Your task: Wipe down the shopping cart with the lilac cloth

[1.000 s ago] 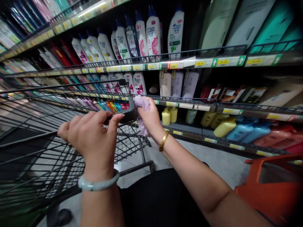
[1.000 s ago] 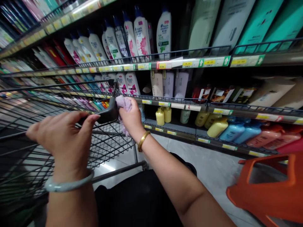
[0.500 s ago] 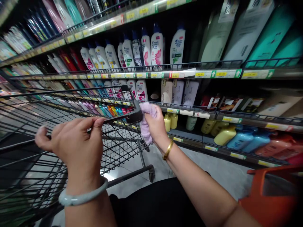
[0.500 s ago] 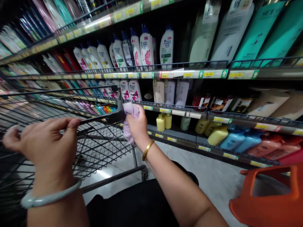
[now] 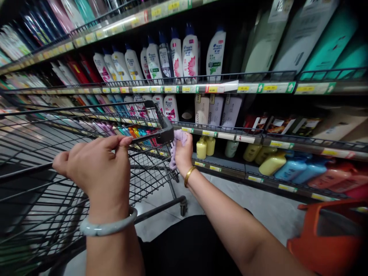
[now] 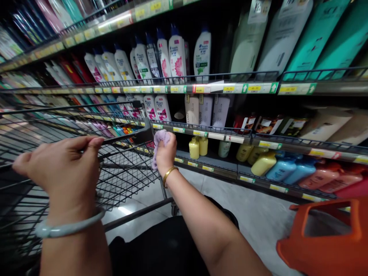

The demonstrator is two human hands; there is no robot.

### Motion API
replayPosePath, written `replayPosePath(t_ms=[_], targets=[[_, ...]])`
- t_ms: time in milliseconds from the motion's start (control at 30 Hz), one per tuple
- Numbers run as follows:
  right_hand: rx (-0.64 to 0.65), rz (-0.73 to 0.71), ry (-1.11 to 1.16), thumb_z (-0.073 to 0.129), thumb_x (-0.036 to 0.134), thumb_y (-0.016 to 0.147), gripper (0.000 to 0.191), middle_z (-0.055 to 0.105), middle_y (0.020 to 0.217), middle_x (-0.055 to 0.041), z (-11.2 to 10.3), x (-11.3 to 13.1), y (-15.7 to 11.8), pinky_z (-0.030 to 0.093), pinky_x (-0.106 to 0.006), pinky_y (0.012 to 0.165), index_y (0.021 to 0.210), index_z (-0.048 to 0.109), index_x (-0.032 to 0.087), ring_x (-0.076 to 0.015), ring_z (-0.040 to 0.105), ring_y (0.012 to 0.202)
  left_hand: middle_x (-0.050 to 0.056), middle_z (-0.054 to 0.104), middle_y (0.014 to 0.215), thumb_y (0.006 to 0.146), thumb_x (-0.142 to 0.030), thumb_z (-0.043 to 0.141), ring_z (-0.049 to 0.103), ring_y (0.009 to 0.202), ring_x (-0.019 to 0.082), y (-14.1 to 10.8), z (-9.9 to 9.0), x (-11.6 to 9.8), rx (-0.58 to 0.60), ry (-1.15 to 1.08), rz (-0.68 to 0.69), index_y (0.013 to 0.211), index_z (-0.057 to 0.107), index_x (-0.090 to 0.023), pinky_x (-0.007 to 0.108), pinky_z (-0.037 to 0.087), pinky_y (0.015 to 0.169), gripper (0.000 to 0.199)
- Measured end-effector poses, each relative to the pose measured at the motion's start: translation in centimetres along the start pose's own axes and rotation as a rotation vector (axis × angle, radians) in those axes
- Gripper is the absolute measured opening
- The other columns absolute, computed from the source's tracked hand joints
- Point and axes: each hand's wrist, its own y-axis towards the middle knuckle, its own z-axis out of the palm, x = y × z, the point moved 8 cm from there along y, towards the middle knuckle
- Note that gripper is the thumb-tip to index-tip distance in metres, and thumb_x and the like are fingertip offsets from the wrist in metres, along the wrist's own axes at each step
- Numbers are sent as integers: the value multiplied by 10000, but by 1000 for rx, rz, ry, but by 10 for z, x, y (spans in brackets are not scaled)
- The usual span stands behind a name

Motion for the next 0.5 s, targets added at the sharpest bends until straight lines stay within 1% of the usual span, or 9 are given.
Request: replayPosePath(t_ms=[67,100,200,267,333,367,433,467,500], targets=[[-86,-25,-25,508,149,843,413,619,1272,-102,-4,5,5,437,-449,1158,1251,532,206,-206,573,1221,92,729,920,961,-649,362,565,968,305,-1,2,-3,11,-5,5,966,772,-252,584,274,956,571],[-108,-44,-34,519,136,829,414,616,1272,-104,-5,6,7,431,-452,1164,1236,544,206,-209,569,1224,102,737,950,965,-642,353,567,987,317,-1,4,-6,18,-6,14,986,770,-269,590,271,960,560],[-110,-70,-40,535,114,799,424,612,1256,-104,-6,6,13,434,-480,1161,1213,561,204,-222,562,1219,106,748,948,965,-644,366,567,997,328,-2,7,-10,-17,-13,-4,944,765,-326,597,272,998,511],[-99,-43,-19,540,105,781,413,624,1216,-91,-7,10,15,453,-493,1143,1179,573,210,-222,577,1177,97,752,913,964,-655,387,561,974,315,-2,7,-12,-61,-18,-36,884,761,-318,596,273,1032,510],[-90,-40,54,526,96,775,409,638,1167,-67,-9,26,15,489,-473,1107,1161,576,222,-207,606,1109,93,752,908,973,-658,382,549,963,305,-3,7,-15,-74,-15,-41,861,753,-298,601,269,1047,529],[-87,-70,101,520,92,774,420,641,1160,-55,-11,40,14,501,-452,1094,1168,575,230,-196,614,1091,92,751,910,979,-654,381,543,964,302,-4,7,-16,-71,-13,-39,859,749,-293,602,266,1051,529],[-89,-179,176,517,88,773,455,637,1191,-38,-16,68,12,499,-413,1099,1196,573,246,-178,615,1108,87,747,907,982,-640,399,535,964,297,-5,6,-19,-68,-12,-36,856,744,-291,600,260,1051,507],[-87,-236,190,523,87,771,472,632,1216,-34,-19,77,10,486,-401,1115,1210,574,251,-174,607,1134,83,742,901,983,-632,409,531,962,296,-6,6,-20,-66,-13,-36,857,743,-292,598,257,1048,493],[-81,-272,186,531,88,766,483,628,1230,-32,-21,81,8,471,-396,1131,1217,578,254,-173,599,1156,80,737,898,983,-623,417,527,961,296,-7,5,-21,-63,-17,-36,862,743,-294,598,253,1045,479]])
